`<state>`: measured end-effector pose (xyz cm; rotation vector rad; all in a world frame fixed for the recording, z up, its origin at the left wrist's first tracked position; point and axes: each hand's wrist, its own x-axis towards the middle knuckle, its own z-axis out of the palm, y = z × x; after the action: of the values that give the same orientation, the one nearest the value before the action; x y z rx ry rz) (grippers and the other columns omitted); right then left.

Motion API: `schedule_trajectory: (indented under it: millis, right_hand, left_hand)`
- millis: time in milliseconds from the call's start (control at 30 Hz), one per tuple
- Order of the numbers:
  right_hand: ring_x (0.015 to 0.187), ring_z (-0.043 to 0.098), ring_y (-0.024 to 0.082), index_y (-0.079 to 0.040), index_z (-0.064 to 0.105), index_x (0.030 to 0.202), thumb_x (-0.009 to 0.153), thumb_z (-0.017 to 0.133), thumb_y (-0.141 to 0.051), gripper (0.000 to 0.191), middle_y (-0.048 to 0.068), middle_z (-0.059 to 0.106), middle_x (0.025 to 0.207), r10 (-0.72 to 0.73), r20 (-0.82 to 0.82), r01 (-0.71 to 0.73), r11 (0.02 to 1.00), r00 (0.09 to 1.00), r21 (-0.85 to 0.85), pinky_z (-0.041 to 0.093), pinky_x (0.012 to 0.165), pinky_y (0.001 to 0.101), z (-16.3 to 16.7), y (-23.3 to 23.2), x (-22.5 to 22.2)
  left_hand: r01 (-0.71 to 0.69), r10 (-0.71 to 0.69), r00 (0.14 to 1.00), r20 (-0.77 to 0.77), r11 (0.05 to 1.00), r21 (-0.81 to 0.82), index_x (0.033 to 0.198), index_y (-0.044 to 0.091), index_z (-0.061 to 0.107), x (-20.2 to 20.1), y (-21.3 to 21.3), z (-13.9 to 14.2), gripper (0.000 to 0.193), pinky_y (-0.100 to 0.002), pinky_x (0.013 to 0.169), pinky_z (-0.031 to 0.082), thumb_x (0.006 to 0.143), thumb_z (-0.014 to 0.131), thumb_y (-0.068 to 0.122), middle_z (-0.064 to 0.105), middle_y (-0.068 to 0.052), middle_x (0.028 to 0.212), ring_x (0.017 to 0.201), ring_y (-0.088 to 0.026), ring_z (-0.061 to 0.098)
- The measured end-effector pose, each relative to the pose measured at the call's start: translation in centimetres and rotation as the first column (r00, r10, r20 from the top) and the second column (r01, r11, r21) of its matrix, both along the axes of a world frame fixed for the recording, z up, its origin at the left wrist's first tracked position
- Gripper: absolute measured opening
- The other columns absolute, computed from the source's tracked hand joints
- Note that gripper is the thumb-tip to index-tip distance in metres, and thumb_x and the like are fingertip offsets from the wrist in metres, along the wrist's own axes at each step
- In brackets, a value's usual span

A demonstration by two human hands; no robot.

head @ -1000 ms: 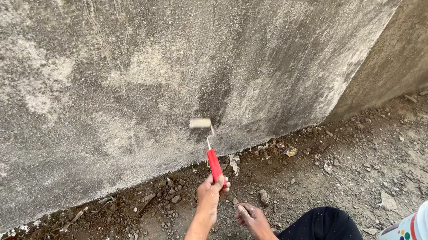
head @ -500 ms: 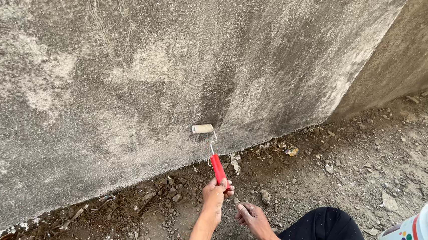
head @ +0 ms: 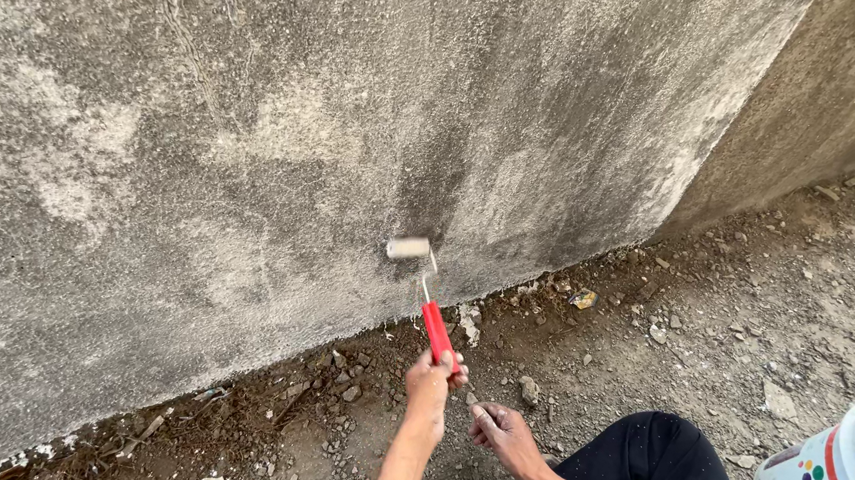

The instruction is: The person sits on the ground beside a concrete wall and uses a small paint roller to apply liquid from a bucket onto the wall, leaving dark wet streaks. They roll up and down across different sections of the wall and occasionally touch the wall with a hand.

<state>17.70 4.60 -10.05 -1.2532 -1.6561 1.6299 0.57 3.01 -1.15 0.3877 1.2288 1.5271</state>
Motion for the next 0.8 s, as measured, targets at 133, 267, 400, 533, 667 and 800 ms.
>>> schedule_trajectory:
  millis: [133, 267, 400, 533, 667, 800]
  right_hand:
    - [0.069, 0.066, 0.014, -0.001, 0.074, 0.114, 0.101, 0.056, -0.034, 0.039, 0.006, 0.073, 0.080, -0.005, -0.025, 0.005, 1.000, 1.000, -0.012, 0.054, 0.064, 0.0274, -0.7, 0.4, 0.0]
    - [0.070, 0.068, 0.013, -0.004, 0.070, 0.123, 0.101, 0.054, -0.033, 0.040, 0.008, 0.075, 0.083, -0.006, -0.076, 0.008, 0.999, 0.997, 0.035, 0.056, 0.065, 0.0283, 0.0, 0.1, 0.0]
    - [0.072, 0.070, 0.014, -0.005, 0.062, 0.132, 0.099, 0.051, -0.029, 0.042, 0.006, 0.077, 0.093, -0.070, -0.072, 0.077, 0.992, 0.995, 0.097, 0.058, 0.065, 0.0301, 3.3, 0.1, -0.8]
    - [0.077, 0.070, 0.015, -0.009, 0.049, 0.145, 0.099, 0.051, -0.024, 0.049, 0.007, 0.072, 0.102, -0.138, -0.206, 0.176, 0.968, 0.969, 0.179, 0.060, 0.070, 0.0315, 7.3, 0.7, -1.7]
    - [0.086, 0.069, 0.012, -0.015, 0.047, 0.151, 0.099, 0.053, -0.022, 0.052, 0.006, 0.073, 0.110, -0.040, -0.129, 0.060, 0.987, 0.991, 0.151, 0.061, 0.075, 0.0302, 9.0, 0.6, -3.4]
    - [0.077, 0.061, 0.011, -0.020, 0.042, 0.156, 0.101, 0.055, -0.020, 0.056, 0.006, 0.071, 0.101, -0.021, 0.028, 0.017, 0.988, 0.999, 0.151, 0.054, 0.069, 0.0275, 8.5, -1.1, -4.2]
  left_hand:
    - [0.000, 0.002, 0.996, 0.095, 1.000, -0.030, 0.114, -0.002, 0.066, 0.7, 0.1, -1.0, 0.020, -0.029, 0.067, 0.056, 0.102, 0.056, 0.012, 0.070, -0.009, 0.095, 0.075, -0.015, 0.066]
    - [0.027, -0.025, 0.994, 0.110, 0.999, -0.021, 0.111, 0.000, 0.068, 0.6, 0.0, 0.2, 0.019, -0.028, 0.067, 0.057, 0.101, 0.058, 0.013, 0.070, -0.010, 0.093, 0.074, -0.015, 0.067]
    - [0.076, -0.077, 0.994, 0.078, 0.997, 0.019, 0.111, -0.002, 0.070, 0.6, 0.0, 1.2, 0.024, -0.027, 0.066, 0.055, 0.101, 0.059, 0.018, 0.071, -0.012, 0.091, 0.071, -0.014, 0.064]
    - [0.039, -0.041, 0.997, 0.063, 0.999, 0.024, 0.112, 0.001, 0.069, 0.8, -0.1, -0.3, 0.025, -0.027, 0.066, 0.053, 0.101, 0.058, 0.021, 0.070, -0.006, 0.089, 0.073, -0.012, 0.063]
    - [0.041, -0.041, 0.999, 0.000, 0.999, -0.017, 0.110, 0.008, 0.072, 1.1, 0.3, -3.0, 0.019, -0.020, 0.074, 0.046, 0.101, 0.060, 0.019, 0.071, -0.004, 0.085, 0.075, -0.010, 0.062]
    - [0.018, -0.017, 0.989, 0.145, 1.000, -0.002, 0.103, 0.008, 0.069, 1.9, 0.5, -4.8, 0.014, -0.029, 0.059, 0.044, 0.100, 0.061, 0.018, 0.063, -0.001, 0.078, 0.065, -0.012, 0.054]
